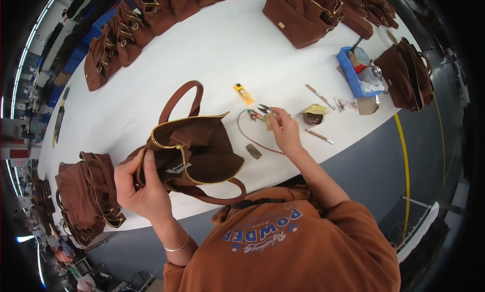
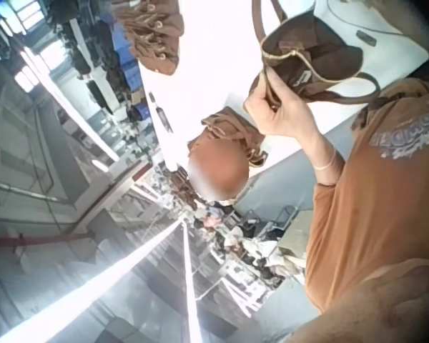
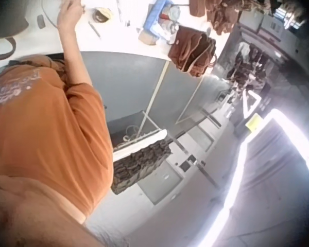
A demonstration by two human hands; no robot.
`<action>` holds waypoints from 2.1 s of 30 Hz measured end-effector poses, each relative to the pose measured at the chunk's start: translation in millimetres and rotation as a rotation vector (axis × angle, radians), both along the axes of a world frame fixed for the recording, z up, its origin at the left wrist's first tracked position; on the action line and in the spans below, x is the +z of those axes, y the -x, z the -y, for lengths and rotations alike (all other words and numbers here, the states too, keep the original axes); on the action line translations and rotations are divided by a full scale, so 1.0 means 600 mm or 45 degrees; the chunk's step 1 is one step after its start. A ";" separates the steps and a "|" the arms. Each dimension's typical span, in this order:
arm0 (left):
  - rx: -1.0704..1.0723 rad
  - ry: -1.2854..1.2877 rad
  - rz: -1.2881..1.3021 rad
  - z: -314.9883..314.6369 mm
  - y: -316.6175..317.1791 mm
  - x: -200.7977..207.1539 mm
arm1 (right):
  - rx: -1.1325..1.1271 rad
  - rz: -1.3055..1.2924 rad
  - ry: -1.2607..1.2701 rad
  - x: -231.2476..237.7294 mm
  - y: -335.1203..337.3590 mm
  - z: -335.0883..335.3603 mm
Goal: The person repairs a brown handbag at a workbench. They use a green marker to mark a spot on the handle, then use a pen to write inside the bag. They apply a substance from a small tube to the zipper area using a wooden stick and a brush. Finally, they use pliers to adjust a metal zipper pull.
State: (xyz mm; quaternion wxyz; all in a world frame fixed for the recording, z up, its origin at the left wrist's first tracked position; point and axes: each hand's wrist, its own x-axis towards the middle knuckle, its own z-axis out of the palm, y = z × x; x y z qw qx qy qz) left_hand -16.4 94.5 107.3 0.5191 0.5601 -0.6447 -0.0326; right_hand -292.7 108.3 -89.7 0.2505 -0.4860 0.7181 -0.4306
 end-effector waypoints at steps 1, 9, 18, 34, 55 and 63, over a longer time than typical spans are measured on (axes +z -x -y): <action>0.022 -0.043 -0.011 -0.008 0.009 0.007 | 0.028 -0.012 -0.015 -0.005 0.001 -0.002; 0.116 -0.257 -0.002 -0.004 0.074 -0.002 | 0.283 -0.282 0.085 0.040 0.038 -0.014; 0.103 -0.354 0.096 0.040 0.154 -0.023 | -0.115 -0.212 0.092 0.114 0.316 -0.006; 0.063 -0.406 0.232 0.053 0.151 -0.026 | 0.420 -0.576 -0.711 0.007 0.256 -0.127; -0.106 -0.395 0.025 0.039 0.114 -0.042 | -1.069 -0.571 0.284 0.122 0.630 0.014; -0.041 -0.400 0.199 0.024 0.137 -0.006 | -1.038 -0.844 0.072 0.124 0.621 0.024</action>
